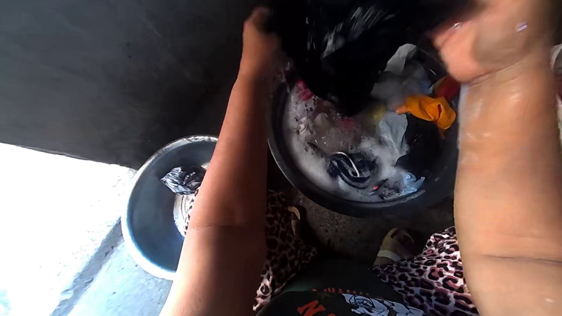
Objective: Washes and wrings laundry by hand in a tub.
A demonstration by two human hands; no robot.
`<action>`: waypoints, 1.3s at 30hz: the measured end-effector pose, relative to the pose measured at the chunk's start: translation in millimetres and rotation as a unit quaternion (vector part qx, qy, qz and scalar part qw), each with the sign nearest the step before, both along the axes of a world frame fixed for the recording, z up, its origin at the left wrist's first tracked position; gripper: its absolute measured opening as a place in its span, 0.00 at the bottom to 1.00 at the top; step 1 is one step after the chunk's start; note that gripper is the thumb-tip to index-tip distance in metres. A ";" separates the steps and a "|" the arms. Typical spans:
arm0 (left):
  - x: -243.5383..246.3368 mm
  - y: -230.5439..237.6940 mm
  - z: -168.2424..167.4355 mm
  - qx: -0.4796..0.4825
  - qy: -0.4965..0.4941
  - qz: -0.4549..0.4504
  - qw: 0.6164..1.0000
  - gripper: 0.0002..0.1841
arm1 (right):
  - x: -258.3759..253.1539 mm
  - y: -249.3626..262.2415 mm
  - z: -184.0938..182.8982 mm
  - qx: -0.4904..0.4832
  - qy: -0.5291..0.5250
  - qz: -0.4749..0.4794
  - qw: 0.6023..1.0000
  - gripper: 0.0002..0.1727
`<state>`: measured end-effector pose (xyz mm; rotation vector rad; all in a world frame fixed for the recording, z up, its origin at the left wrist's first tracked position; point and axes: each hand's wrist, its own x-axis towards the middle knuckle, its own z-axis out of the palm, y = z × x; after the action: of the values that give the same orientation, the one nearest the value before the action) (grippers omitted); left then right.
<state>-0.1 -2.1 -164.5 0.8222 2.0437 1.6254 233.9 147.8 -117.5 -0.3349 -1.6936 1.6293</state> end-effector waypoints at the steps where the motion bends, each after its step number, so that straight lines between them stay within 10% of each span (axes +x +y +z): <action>1: -1.1 -1.6 -7.1 -0.066 0.026 -0.025 0.997 0.29 | -10.5 -10.7 -4.2 0.040 -0.037 0.031 0.998 0.09; 5: -6.5 -1.0 -43.3 -0.223 0.076 -0.095 0.967 0.33 | -53.0 -26.5 -65.5 0.237 -0.230 0.165 0.929 0.31; 11: -1.9 4.9 -51.6 -0.337 0.197 -0.185 0.902 0.31 | -70.1 19.6 -145.6 0.213 -0.369 -0.036 0.904 0.15; 15: 20.1 24.0 -78.9 -0.329 0.190 -0.258 0.888 0.20 | -65.1 23.8 -210.9 0.271 -0.452 0.015 0.850 0.46; 17: 37.2 33.0 -110.1 -0.375 0.146 -0.248 0.881 0.30 | -64.0 4.5 -220.2 0.279 -0.521 0.031 0.806 0.54; 19: 50.9 33.7 -135.5 -0.447 0.159 -0.212 0.854 0.42 | -59.6 -15.6 -223.0 0.272 -0.593 0.079 0.754 0.41; 23: 50.7 20.6 -160.9 -0.540 0.232 -0.292 0.754 0.27 | -50.2 -23.9 -209.9 0.313 -0.671 0.222 0.634 0.18; 26: 27.1 9.4 -141.5 -0.454 0.192 -0.358 0.793 0.26 | -36.6 9.3 -170.3 0.319 -0.617 0.260 0.671 0.25; 31: -5.2 -20.4 -54.6 -0.189 0.033 -0.227 0.955 0.17 | 18.1 47.7 -44.5 0.313 -0.466 0.130 0.818 0.07; 39: -5.5 -36.4 -0.8 0.066 -0.080 -0.161 0.982 0.07 | 71.8 61.3 10.4 0.262 -0.280 0.009 0.924 0.06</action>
<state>-5.6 -38.4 -165.3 0.9765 1.6120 1.5964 305.7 209.0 -107.1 -0.5488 -2.4838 1.0716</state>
